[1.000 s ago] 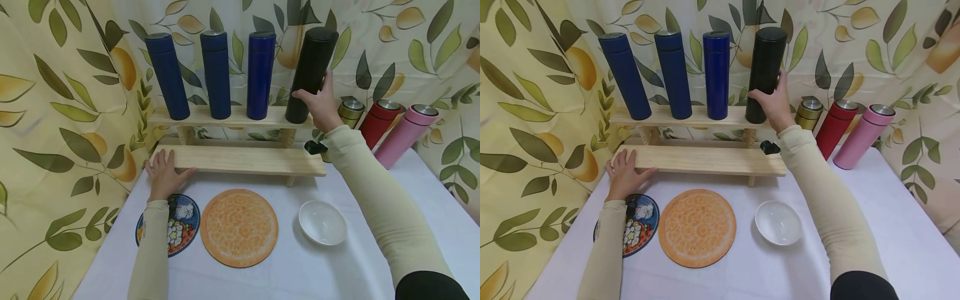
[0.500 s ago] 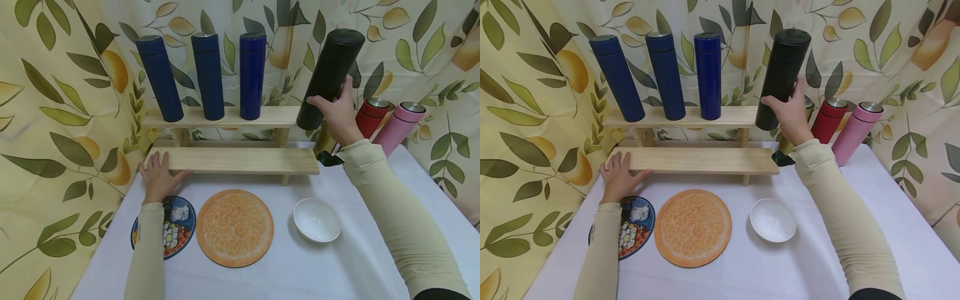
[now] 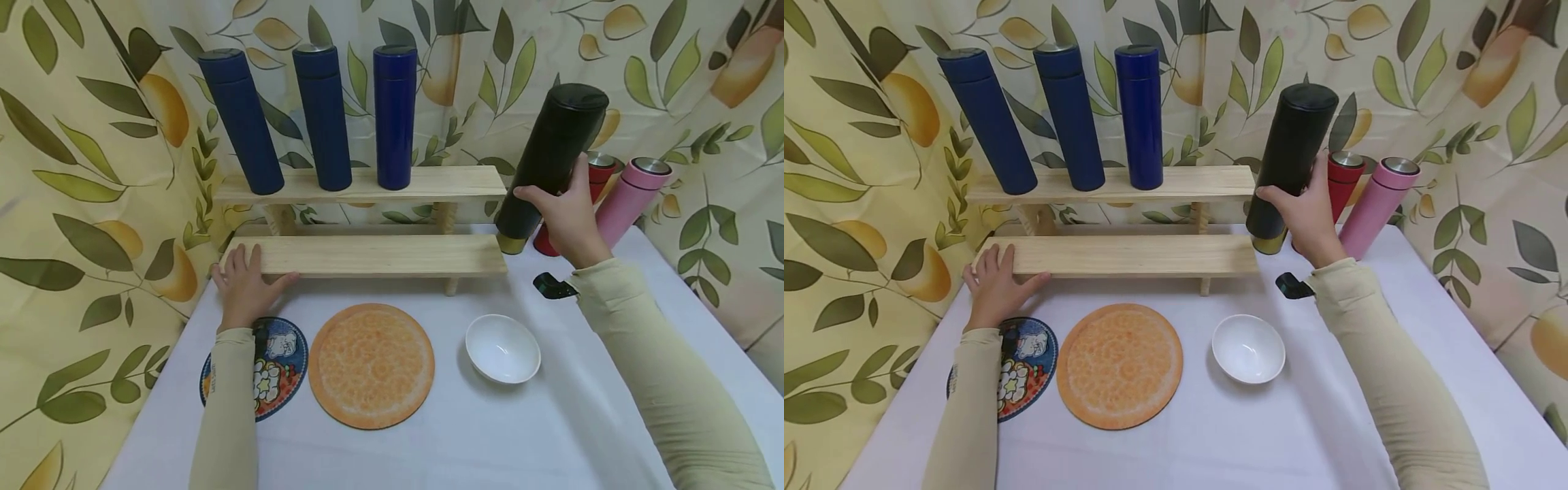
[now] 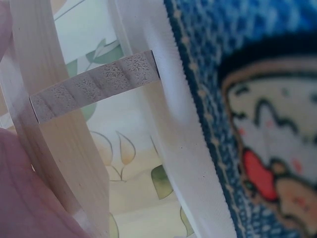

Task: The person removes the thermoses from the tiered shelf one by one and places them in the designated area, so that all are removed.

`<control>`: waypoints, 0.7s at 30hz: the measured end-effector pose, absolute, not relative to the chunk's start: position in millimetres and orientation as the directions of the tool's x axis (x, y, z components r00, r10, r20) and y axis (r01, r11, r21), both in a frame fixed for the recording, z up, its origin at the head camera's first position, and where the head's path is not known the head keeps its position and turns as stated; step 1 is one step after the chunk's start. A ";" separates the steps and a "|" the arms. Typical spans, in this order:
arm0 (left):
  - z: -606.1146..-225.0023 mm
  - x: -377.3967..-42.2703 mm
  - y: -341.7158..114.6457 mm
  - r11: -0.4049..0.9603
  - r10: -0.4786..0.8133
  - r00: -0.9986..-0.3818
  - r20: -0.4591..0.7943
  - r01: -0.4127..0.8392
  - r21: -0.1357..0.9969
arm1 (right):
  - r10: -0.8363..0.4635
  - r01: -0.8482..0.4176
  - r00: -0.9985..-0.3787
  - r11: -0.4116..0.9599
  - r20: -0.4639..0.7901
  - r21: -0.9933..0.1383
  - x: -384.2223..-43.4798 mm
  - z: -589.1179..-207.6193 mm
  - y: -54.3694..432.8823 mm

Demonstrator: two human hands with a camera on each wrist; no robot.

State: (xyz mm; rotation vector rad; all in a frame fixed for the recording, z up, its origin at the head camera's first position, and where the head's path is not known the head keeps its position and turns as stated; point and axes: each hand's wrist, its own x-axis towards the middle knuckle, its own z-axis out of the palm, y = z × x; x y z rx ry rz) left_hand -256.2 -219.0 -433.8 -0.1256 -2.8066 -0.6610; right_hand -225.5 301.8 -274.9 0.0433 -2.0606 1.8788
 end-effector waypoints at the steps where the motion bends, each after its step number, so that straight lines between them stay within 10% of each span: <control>1: -433.4 -255.7 -218.9 0.893 0.025 -0.964 0.265 0.141 0.428 | 0.216 -0.253 -0.938 0.114 0.273 -0.961 -224.1 -277.6 304.0; 21: -433.0 -254.0 -218.2 0.883 0.026 -0.959 0.282 0.154 0.443 | 0.263 -0.139 -0.953 0.072 0.153 -0.988 -222.7 -347.7 332.4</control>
